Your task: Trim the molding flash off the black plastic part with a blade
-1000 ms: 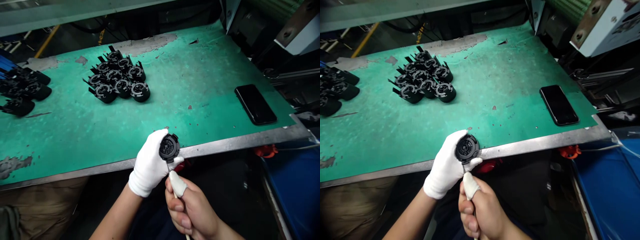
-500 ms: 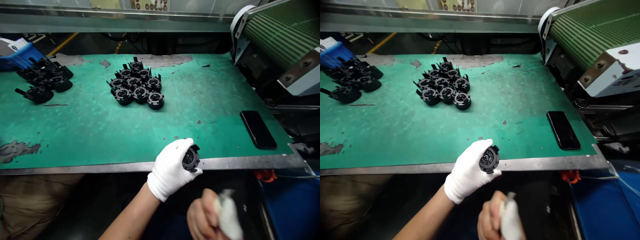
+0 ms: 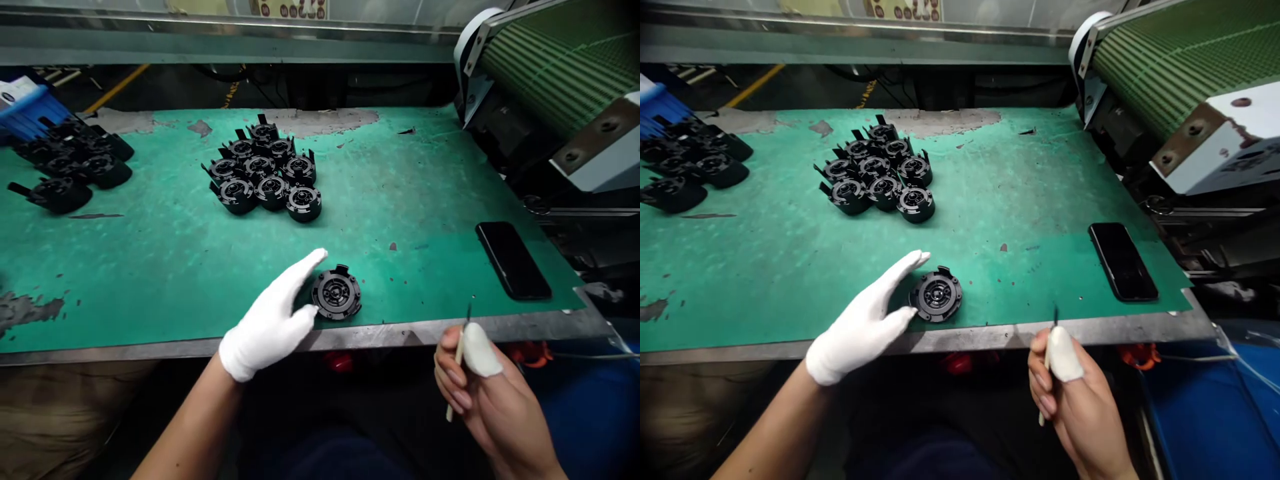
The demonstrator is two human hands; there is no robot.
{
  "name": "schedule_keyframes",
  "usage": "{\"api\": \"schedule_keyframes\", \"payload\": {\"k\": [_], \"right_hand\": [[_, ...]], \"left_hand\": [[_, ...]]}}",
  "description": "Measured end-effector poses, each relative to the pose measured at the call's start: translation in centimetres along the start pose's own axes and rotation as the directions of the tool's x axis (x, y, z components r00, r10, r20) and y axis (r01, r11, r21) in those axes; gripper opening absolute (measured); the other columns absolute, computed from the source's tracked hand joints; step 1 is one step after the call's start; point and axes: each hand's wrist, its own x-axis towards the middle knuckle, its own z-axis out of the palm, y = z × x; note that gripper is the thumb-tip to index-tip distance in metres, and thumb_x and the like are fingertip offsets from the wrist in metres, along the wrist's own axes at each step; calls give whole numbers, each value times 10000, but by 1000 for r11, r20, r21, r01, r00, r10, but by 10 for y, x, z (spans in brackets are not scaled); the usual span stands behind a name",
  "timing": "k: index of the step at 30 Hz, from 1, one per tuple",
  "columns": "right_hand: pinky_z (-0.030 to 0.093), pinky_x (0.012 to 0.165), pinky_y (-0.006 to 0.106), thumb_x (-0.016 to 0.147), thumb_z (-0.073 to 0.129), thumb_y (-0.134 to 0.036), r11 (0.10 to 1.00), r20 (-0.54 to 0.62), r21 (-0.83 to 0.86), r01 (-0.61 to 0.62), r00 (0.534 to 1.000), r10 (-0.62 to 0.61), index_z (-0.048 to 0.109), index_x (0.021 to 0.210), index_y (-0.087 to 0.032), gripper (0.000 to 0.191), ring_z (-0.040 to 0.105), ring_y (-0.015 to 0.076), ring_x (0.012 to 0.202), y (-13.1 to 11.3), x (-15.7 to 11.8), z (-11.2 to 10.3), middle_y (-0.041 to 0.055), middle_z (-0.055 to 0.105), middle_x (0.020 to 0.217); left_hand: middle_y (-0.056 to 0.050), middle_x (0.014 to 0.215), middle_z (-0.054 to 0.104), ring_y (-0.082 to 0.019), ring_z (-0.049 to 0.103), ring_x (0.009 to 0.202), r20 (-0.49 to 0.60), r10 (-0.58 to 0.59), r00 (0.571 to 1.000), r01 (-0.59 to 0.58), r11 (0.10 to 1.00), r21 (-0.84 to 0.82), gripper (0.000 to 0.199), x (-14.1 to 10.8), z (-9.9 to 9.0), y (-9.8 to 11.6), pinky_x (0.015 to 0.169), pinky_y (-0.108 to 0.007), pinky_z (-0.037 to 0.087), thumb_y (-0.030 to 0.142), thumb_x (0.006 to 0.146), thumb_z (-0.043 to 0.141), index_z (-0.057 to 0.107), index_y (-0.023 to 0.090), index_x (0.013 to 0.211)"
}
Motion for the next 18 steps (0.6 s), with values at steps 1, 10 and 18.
{"api": "schedule_keyframes", "payload": {"k": [1,10,18], "right_hand": [[324,459,233,983,529,-538,992,18,-123,6,1000,-4,645,1054,-261,309,397,96,505,0,4,-1,-33,488,670],[498,928,450,1046,391,-411,306,488,-814,494,867,-100,643,1357,-321,410,644,253,1072,-43,56,16,72,720,1194],[458,732,384,1040,371,-350,-100,619,-784,613,784,-42,652,1322,-306,401,668,244,896,-55,82,23,51,745,1008]], "left_hand": [[-76,1628,379,-267,353,1511,-45,-20,999,19,1000,-19,743,-1,-1,1,1283,-512,285,150,876,570,314,252,1566],[-151,1593,404,-314,396,1480,-215,-158,964,161,987,0,1053,3,55,20,1247,-535,350,603,743,831,290,210,1556],[-161,1455,543,-343,518,1376,-262,-123,957,137,990,34,940,8,60,15,1191,-543,426,604,737,834,404,197,1467]]}}
